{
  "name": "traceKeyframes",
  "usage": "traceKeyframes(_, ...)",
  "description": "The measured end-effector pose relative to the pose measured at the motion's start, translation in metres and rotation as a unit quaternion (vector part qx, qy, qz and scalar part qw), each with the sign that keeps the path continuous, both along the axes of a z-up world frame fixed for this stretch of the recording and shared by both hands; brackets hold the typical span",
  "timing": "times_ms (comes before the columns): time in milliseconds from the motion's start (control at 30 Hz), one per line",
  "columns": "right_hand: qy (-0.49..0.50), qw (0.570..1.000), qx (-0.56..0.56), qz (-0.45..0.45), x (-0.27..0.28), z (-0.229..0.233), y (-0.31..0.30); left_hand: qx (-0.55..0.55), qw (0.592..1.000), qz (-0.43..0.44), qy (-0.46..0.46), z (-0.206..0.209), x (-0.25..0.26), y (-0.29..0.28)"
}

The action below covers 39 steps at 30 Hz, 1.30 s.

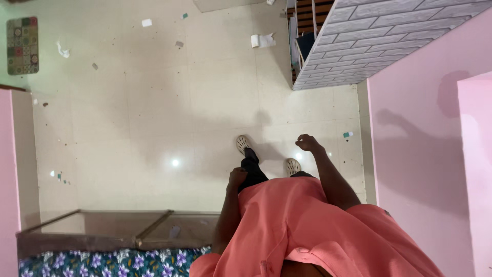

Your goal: The person picks up several books from a shelf and places them one by one into an open suitcase on the floor.

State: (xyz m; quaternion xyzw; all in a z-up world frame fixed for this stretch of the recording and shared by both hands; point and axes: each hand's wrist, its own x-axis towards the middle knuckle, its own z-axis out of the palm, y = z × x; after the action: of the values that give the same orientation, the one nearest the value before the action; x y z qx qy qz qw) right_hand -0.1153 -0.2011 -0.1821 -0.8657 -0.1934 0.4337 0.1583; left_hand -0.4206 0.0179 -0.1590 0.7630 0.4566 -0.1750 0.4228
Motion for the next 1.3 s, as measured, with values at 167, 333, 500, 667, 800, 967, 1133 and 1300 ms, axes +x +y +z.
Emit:
traceKeyframes(167, -0.018, 0.999, 0.004, -0.047, 0.01, 0.006, 0.078, -0.025, 0.999, -0.047, -0.003, -0.02, 0.029, 0.125)
traceKeyframes(333, 0.037, 0.989, -0.02, -0.142, 0.031, 0.04, 0.152, -0.02, 0.995, -0.098, -0.007, -0.016, 0.061, 0.243)
traceKeyframes(500, 0.064, 0.965, -0.023, -0.252, 0.065, 0.053, 0.204, -0.029, 0.972, -0.215, 0.087, 0.002, 0.138, 0.333)
traceKeyframes(667, 0.092, 0.946, 0.017, -0.311, 0.117, 0.028, 0.244, -0.061, 0.986, -0.158, -0.002, -0.011, 0.239, 0.4)
traceKeyframes(800, 0.097, 0.908, 0.075, -0.4, 0.168, 0.025, 0.283, -0.061, 0.978, -0.201, -0.011, 0.009, 0.336, 0.439)
traceKeyframes(967, 0.079, 0.86, 0.124, -0.488, 0.205, 0.019, 0.322, -0.045, 0.95, -0.306, -0.04, 0.026, 0.446, 0.473)
traceKeyframes(1133, 0.066, 0.793, 0.173, -0.581, 0.218, 0.022, 0.34, -0.041, 0.914, -0.404, -0.001, 0.034, 0.546, 0.486)
traceKeyframes(1300, 0.047, 0.73, 0.133, -0.669, 0.228, 0.009, 0.363, -0.078, 0.874, -0.479, 0.027, 0.02, 0.63, 0.499)
